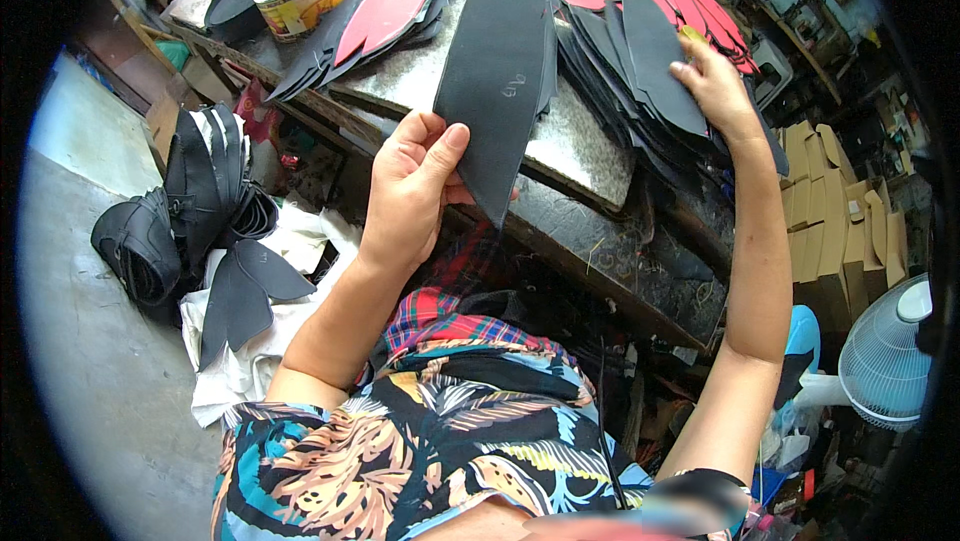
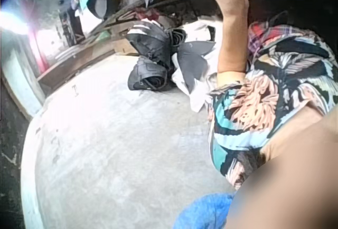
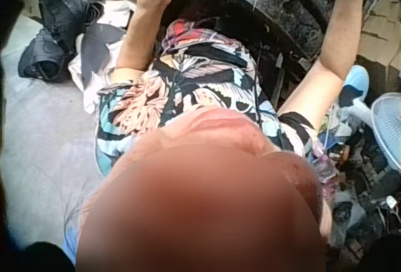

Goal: The person sorts black and pink shoe insole parts on a workbench, picking them up one by one, flipping them over, and stacking them into separate piles. The person occasionally moves items aside to reach other parts and continues handling them one at a time.

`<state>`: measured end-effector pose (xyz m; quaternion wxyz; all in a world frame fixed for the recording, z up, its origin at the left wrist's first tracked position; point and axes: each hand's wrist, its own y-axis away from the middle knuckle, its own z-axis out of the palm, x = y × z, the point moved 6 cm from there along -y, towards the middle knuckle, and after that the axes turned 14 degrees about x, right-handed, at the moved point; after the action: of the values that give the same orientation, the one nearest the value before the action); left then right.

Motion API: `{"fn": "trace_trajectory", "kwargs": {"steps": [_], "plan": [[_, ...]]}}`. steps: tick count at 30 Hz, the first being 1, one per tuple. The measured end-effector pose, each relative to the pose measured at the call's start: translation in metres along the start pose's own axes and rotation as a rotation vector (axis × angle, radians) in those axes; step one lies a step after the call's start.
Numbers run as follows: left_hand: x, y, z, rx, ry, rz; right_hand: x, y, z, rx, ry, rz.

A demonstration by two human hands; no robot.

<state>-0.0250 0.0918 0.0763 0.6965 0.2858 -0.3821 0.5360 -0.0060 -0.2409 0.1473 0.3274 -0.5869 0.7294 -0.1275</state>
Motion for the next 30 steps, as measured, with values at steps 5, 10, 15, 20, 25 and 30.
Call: {"fn": "trace_trajectory", "kwargs": {"steps": [5,10,15,20,25,30], "plan": [[-0.005,-0.004,-0.009,-0.004,0.003,-0.013,0.009,0.004,0.012,-0.177,0.104,-0.171],[-0.013,-0.009,-0.011,-0.013,-0.012,-0.05,-0.065,0.023,-0.024,0.144,0.158,-0.36],[-0.021,0.001,0.01,-0.088,-0.052,-0.169,-0.13,0.081,0.014,-0.456,-0.183,-0.121],[-0.026,0.019,0.027,-0.317,-0.149,-0.248,-0.114,0.056,-0.028,0.126,-0.634,-0.158],[0.015,-0.014,0.002,-0.143,-0.757,0.518,-0.013,0.011,-0.04,0.201,-0.447,0.066],[0.063,-0.088,-0.027,0.132,-1.168,1.095,0.016,0.029,-0.018,-0.158,0.028,-0.036]]}}
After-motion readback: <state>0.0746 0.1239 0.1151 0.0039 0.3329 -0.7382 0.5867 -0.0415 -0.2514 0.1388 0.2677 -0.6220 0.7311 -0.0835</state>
